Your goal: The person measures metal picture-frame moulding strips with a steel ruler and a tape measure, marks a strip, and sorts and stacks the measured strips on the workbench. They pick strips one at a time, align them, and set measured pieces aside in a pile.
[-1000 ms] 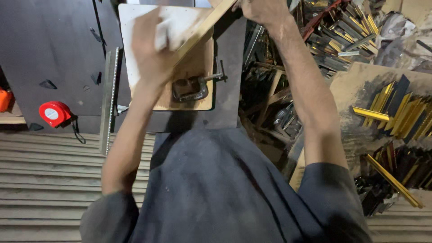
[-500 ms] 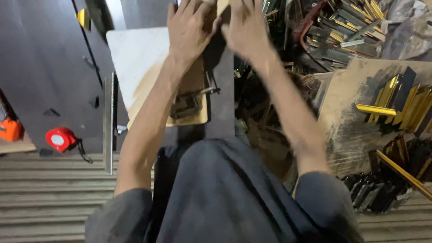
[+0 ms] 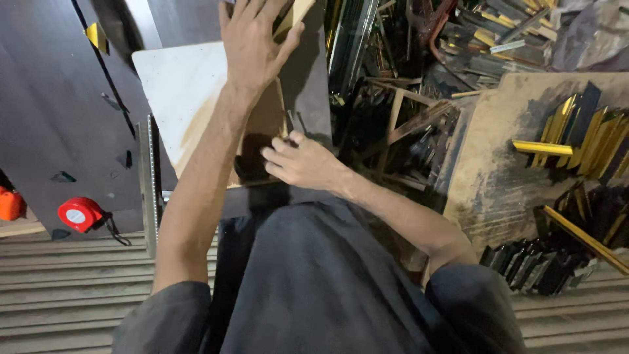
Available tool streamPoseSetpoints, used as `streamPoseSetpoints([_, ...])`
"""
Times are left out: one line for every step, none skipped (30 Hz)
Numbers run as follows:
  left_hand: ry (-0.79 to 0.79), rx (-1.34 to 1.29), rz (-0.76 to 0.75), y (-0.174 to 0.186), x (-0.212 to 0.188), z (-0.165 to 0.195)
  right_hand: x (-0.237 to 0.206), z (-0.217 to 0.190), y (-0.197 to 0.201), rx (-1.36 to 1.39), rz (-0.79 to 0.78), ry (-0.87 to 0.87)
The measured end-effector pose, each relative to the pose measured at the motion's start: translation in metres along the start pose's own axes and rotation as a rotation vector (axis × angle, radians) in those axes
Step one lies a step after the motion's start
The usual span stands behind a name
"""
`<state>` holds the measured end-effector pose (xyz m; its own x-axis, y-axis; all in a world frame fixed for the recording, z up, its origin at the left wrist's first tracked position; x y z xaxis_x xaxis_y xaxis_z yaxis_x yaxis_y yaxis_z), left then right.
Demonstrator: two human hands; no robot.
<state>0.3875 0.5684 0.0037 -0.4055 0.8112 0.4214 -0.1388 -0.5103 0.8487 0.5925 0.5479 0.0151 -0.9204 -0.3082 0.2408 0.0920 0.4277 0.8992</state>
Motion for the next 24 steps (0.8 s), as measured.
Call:
streamPoseSetpoints([0.008,-0.024,-0.007,0.001,0.000,0.000,-0.002,0.002,0.002,0.008,-0.004,0.017])
streamPoseSetpoints([0.018,-0.048,-0.017,0.002,0.000,0.000,-0.005,0.004,0.006,0.021,-0.009,0.033])
streamPoseSetpoints([0.041,-0.056,-0.048,0.002,0.000,-0.001,-0.008,0.007,0.009,0.038,-0.012,0.048])
streamPoseSetpoints([0.064,-0.064,-0.079,0.001,0.000,-0.002,-0.011,0.014,0.014,0.044,0.046,0.023])
streamPoseSetpoints([0.086,-0.075,-0.110,0.001,-0.001,-0.003,-0.015,0.022,0.020,0.051,0.103,-0.005])
streamPoseSetpoints([0.065,-0.063,-0.079,0.001,-0.001,-0.003,-0.020,0.030,0.025,0.059,0.156,-0.036])
streamPoseSetpoints([0.044,-0.052,-0.046,0.001,-0.002,-0.004,-0.025,0.041,0.031,0.114,0.225,-0.100])
streamPoseSetpoints([0.022,-0.040,-0.010,0.001,-0.002,-0.004,-0.029,0.051,0.036,0.167,0.295,-0.162])
streamPoseSetpoints([0.006,-0.038,0.006,0.000,-0.002,-0.004,-0.033,0.063,0.042,0.236,0.391,-0.314])
streamPoseSetpoints([-0.009,-0.033,0.023,0.000,-0.002,-0.004,-0.036,0.075,0.046,0.306,0.490,-0.463])
streamPoseSetpoints([-0.023,-0.029,0.034,0.001,-0.002,-0.005,-0.037,0.090,0.047,0.543,0.592,-0.675])
streamPoseSetpoints([-0.025,-0.009,0.048,0.001,-0.002,-0.004,-0.039,0.103,0.048,0.784,0.683,-0.892])
streamPoseSetpoints([-0.031,0.013,0.065,0.001,-0.002,-0.004,-0.036,0.112,0.053,0.810,0.757,-0.848])
streamPoseSetpoints([-0.041,0.036,0.084,0.002,-0.002,-0.004,-0.032,0.121,0.057,0.834,0.835,-0.800])
streamPoseSetpoints([-0.021,0.023,0.045,0.001,-0.002,-0.005,-0.027,0.130,0.060,0.789,0.836,-0.782])
streamPoseSetpoints([-0.002,0.010,0.003,0.001,-0.001,-0.005,-0.021,0.139,0.062,0.744,0.837,-0.766])
streamPoseSetpoints([0.015,-0.005,-0.040,0.001,-0.001,-0.005,-0.014,0.145,0.063,0.699,0.838,-0.752])
streamPoseSetpoints([0.016,-0.016,-0.046,0.001,-0.001,-0.005,-0.009,0.148,0.065,0.559,0.800,-0.730])
streamPoseSetpoints([0.017,-0.026,-0.050,0.000,-0.002,-0.005,-0.004,0.151,0.065,0.420,0.759,-0.705])
streamPoseSetpoints([0.020,-0.034,-0.054,0.000,-0.002,-0.005,0.000,0.153,0.065,0.283,0.713,-0.676])
streamPoseSetpoints([0.015,-0.031,-0.040,-0.001,-0.003,-0.006,0.003,0.154,0.063,0.207,0.706,-0.641])
streamPoseSetpoints([0.013,-0.028,-0.029,-0.001,-0.003,-0.006,0.007,0.153,0.063,0.133,0.694,-0.607])
streamPoseSetpoints([0.012,-0.027,-0.019,-0.002,-0.004,-0.006,0.010,0.152,0.062,0.060,0.679,-0.573])
streamPoseSetpoints([0.015,-0.028,-0.011,-0.003,-0.005,-0.007,0.012,0.152,0.062,0.018,0.657,-0.562])
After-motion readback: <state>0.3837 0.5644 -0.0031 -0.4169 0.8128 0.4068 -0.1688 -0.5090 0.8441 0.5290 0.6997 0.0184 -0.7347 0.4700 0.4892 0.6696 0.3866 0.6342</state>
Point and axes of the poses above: each hand's wrist, its own x-axis towards the middle knuckle, its own y-axis out of the back of the hand, z = x × y, the point moved 2 cm from there along x, towards the middle knuckle, and after that the axes turned 10 degrees about x, right-handed, at the moved point
